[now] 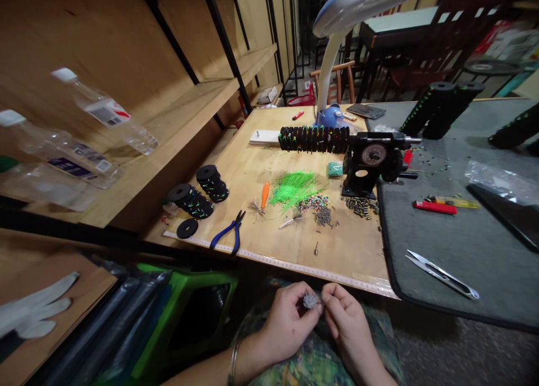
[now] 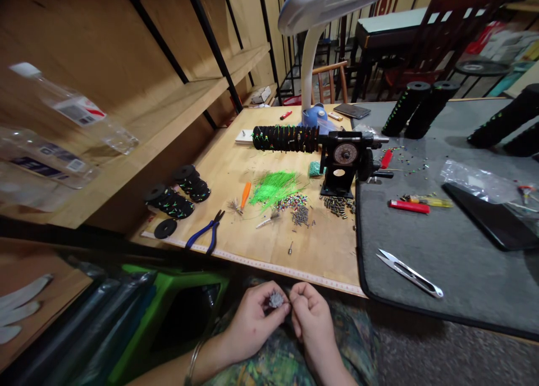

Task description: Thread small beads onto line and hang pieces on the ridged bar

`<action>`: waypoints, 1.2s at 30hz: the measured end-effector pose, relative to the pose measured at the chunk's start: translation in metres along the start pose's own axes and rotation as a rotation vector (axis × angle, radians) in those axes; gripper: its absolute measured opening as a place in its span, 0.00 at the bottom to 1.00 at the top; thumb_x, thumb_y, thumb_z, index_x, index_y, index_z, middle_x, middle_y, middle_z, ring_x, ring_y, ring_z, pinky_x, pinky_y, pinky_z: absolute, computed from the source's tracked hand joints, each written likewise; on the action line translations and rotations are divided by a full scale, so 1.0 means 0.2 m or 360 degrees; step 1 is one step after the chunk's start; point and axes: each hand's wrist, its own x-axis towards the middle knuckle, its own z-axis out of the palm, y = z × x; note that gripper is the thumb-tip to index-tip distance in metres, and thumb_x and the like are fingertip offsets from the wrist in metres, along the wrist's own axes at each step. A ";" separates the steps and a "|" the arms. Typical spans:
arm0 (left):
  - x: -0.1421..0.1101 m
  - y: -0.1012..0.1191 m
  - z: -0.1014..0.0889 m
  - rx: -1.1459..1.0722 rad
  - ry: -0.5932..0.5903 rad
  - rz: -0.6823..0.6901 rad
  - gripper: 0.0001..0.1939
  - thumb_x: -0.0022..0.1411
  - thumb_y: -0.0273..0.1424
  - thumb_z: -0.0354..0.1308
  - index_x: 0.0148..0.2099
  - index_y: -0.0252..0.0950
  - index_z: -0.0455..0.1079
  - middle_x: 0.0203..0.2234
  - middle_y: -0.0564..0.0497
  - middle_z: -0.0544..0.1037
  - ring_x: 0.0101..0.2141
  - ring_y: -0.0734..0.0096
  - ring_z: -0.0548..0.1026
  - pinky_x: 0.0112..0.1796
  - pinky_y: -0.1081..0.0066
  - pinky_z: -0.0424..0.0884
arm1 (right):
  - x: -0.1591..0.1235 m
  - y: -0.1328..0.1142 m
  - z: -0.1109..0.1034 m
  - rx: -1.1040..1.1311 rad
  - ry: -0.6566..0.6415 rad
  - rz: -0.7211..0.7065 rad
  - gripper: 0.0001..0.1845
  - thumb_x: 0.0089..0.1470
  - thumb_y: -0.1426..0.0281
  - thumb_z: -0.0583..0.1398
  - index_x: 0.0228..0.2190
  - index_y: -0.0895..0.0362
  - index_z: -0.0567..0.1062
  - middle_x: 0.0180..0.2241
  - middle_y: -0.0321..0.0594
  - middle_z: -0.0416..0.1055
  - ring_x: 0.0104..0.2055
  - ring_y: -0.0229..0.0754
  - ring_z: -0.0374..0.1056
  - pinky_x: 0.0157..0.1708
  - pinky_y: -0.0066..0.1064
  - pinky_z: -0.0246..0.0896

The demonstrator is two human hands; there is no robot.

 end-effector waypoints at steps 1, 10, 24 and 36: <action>0.00 0.00 0.00 -0.0018 -0.0015 -0.0020 0.06 0.54 0.26 0.58 0.26 0.34 0.66 0.19 0.54 0.69 0.23 0.73 0.65 0.26 0.75 0.61 | 0.00 0.00 0.00 0.0052 0.0000 0.0024 0.25 0.41 0.49 0.65 0.23 0.54 0.64 0.06 0.18 0.48 0.09 0.26 0.36 0.12 0.20 0.28; -0.01 -0.02 -0.01 -0.0177 -0.0075 -0.0135 0.05 0.54 0.27 0.59 0.27 0.35 0.67 0.17 0.54 0.70 0.21 0.73 0.68 0.26 0.75 0.63 | -0.01 0.01 -0.02 0.0195 0.0006 0.0030 0.24 0.42 0.50 0.66 0.27 0.55 0.65 0.07 0.16 0.47 0.11 0.26 0.34 0.12 0.20 0.28; -0.02 0.01 -0.02 -0.0328 -0.0093 -0.0128 0.03 0.54 0.27 0.56 0.28 0.35 0.66 0.20 0.54 0.67 0.23 0.72 0.67 0.27 0.74 0.64 | -0.03 0.03 -0.01 0.0055 0.0030 -0.0169 0.24 0.47 0.47 0.63 0.27 0.54 0.64 0.09 0.17 0.48 0.11 0.27 0.37 0.12 0.20 0.32; -0.01 0.02 -0.04 -0.0162 0.0017 -0.0100 0.06 0.53 0.29 0.59 0.27 0.32 0.70 0.19 0.54 0.70 0.22 0.75 0.65 0.26 0.76 0.62 | -0.05 0.01 -0.03 -0.0456 -0.0127 -0.0442 0.19 0.57 0.51 0.56 0.30 0.55 0.65 0.18 0.24 0.52 0.18 0.32 0.48 0.18 0.23 0.43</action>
